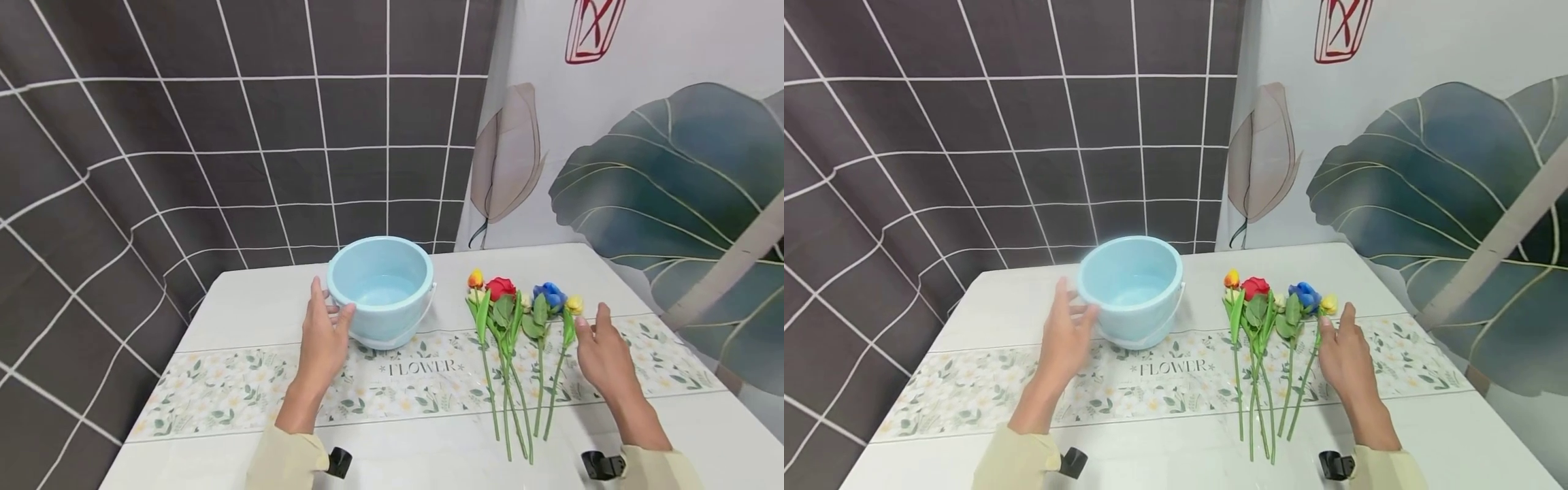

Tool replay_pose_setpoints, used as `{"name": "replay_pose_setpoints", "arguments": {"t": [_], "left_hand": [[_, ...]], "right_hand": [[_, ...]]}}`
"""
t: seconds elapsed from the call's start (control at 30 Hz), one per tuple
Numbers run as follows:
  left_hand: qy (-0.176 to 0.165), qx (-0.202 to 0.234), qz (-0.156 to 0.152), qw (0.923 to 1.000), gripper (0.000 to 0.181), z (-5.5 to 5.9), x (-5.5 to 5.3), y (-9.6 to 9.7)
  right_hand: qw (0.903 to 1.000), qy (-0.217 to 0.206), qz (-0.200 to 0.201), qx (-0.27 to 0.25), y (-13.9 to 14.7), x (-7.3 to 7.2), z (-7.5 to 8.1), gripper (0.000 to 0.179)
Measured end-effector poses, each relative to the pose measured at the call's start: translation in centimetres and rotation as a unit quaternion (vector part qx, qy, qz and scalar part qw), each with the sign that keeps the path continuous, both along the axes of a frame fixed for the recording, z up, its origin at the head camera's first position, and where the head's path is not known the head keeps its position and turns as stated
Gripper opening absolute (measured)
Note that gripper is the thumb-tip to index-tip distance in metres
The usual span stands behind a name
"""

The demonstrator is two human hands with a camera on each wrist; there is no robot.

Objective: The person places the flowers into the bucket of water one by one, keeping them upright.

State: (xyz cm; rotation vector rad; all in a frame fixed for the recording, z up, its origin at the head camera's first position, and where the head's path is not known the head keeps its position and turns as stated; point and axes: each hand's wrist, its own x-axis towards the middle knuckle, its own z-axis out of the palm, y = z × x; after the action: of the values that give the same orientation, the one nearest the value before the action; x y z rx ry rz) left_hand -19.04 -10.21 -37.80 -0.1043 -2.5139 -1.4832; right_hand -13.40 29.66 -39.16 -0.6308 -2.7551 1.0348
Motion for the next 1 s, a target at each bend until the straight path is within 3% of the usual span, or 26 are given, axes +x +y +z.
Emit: {"name": "replay_pose_setpoints", "arguments": {"t": [0.13,0.23,0.47,0.57,0.83,1.0], "left_hand": [[-0.002,0.024,0.018,0.9995,0.077,0.2,-0.3,-0.1],[-0.004,0.044,0.034,0.9984,0.076,0.3,-0.5,-0.1],[-0.009,0.067,0.053,0.9963,0.077,0.5,-0.8,0.3],[-0.017,0.071,0.055,0.9958,0.078,0.6,-0.8,0.4],[-0.035,0.094,0.070,0.9925,0.080,0.8,-0.9,0.6],[-0.034,0.111,0.064,0.9912,0.081,0.8,-1.1,0.7]], "right_hand": [[1.0000,-0.002,0.006,-0.005,0.0,-0.1,-0.2,0.065],[0.9999,0.003,0.007,-0.013,0.8,-0.5,-1.4,0.066],[0.9996,0.015,-0.023,-0.004,4.9,-3.0,-8.6,0.070],[0.9994,0.015,-0.030,-0.006,5.7,-3.6,-10.4,0.068],[0.9987,-0.019,-0.025,-0.040,5.0,-3.5,-10.2,0.068],[0.9969,-0.034,-0.014,-0.070,3.0,-2.3,-6.9,0.066]]}}
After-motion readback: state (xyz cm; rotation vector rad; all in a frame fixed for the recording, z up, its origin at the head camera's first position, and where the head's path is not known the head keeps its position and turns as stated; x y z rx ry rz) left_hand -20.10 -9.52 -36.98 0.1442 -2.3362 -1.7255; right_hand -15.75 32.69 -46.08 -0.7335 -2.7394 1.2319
